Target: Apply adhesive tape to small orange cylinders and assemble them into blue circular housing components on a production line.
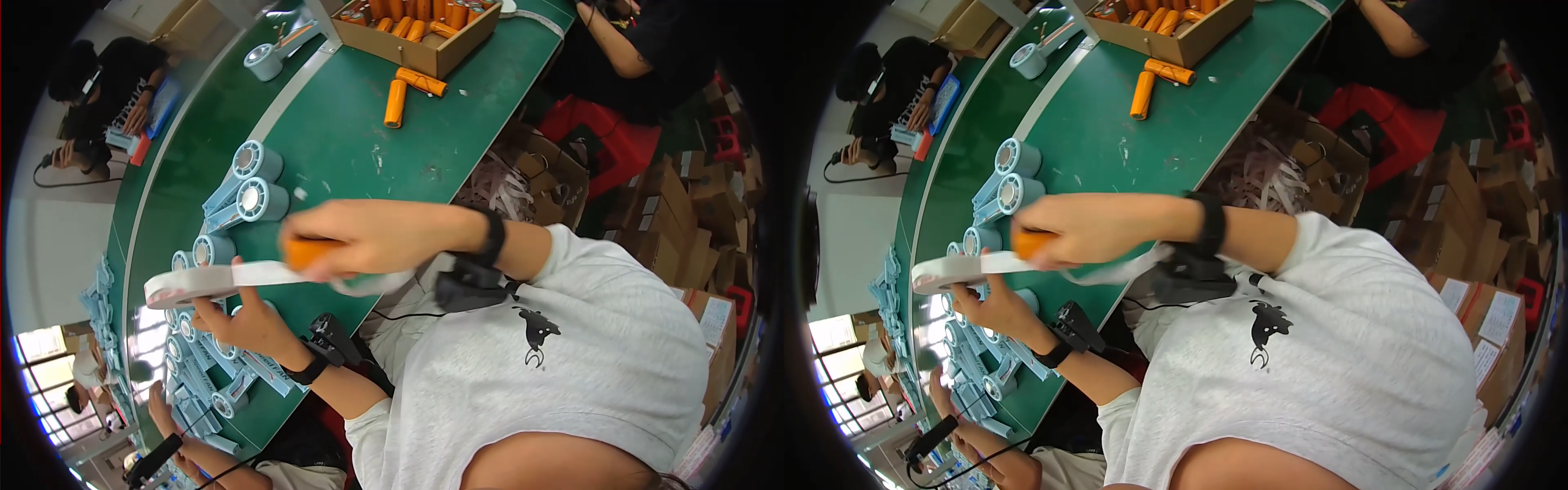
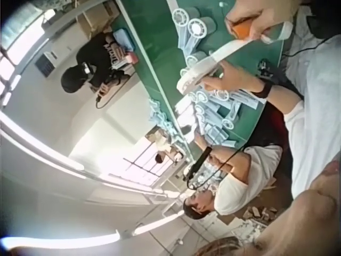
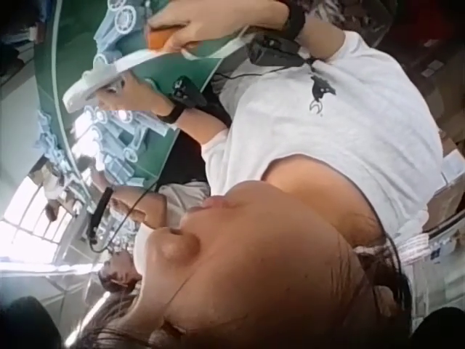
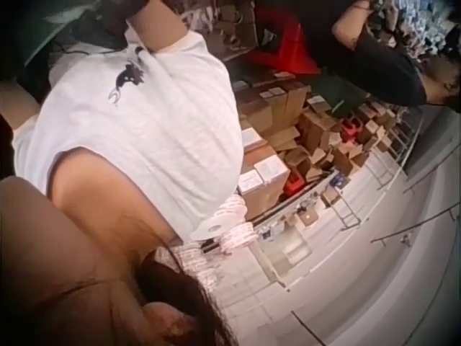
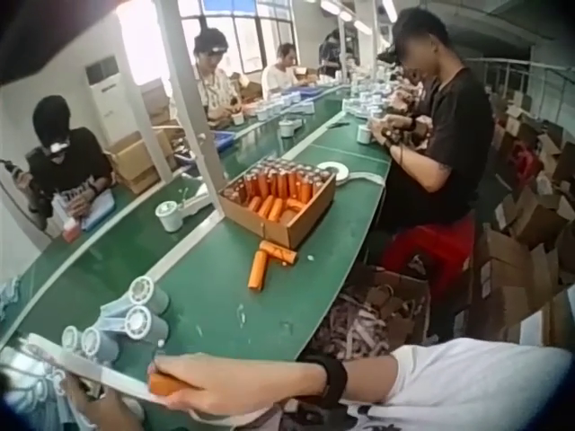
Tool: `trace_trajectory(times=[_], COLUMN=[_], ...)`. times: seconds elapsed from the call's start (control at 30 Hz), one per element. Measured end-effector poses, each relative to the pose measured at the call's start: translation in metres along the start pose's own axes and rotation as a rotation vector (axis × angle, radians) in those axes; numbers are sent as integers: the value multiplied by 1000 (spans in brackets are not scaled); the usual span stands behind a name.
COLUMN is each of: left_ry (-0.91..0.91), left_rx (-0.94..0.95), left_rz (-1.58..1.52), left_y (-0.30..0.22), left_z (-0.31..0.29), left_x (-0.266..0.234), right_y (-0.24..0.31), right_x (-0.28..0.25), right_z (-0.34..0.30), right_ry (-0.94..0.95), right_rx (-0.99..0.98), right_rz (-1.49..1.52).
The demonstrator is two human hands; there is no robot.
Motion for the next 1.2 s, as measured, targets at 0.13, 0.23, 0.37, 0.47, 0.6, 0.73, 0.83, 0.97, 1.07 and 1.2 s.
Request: trace_trajectory(times=[0.13, 0.23, 0.37, 0.47, 0.6, 0.73, 0.83, 0.97, 1.07, 1.2], left_ry=[87, 135, 260, 326, 352, 330, 323, 304, 602, 760], left_rx=[74, 207, 361, 415, 259, 4, 265, 390, 410, 90], left_rz=[124, 109, 64, 62, -4, -134, -41, 99, 119, -179], left_y=[-1, -8, -26, -24, -22, -25, -36, -44, -43, -39], left_z=[0, -11, -17, -20, -25, -32, -37, -43, -74, -67], left_x=[-3, 1, 17, 17, 22, 35, 40, 32, 46, 64], right_y=[12, 41, 43, 29, -2, -1, -10, -18, -24, 26], right_x=[-35, -56, -25, -9, 0, 9, -11, -21, -95, -114], right_z=[-40, -19, 38, 52, 47, 42, 42, 53, 43, 29], right_ry=[-31, -577, -330, -274, -627, -1054, -874, -882, -1241, -426], right_rx=[207, 0, -184, -19, -156, -416, -169, -198, -568, -774], right_rz=[-409, -286, -292, -206, 267, 554, 447, 622, 595, 862])
Point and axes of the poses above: each hand's wrist, its own z-axis towards the middle knuckle, its own x-axis out of the palm, y = z × x, the point moved 3 cm from there along z, towards the middle knuckle, and after that the axes turned 2 degrees about -z, right-handed, at the moved point
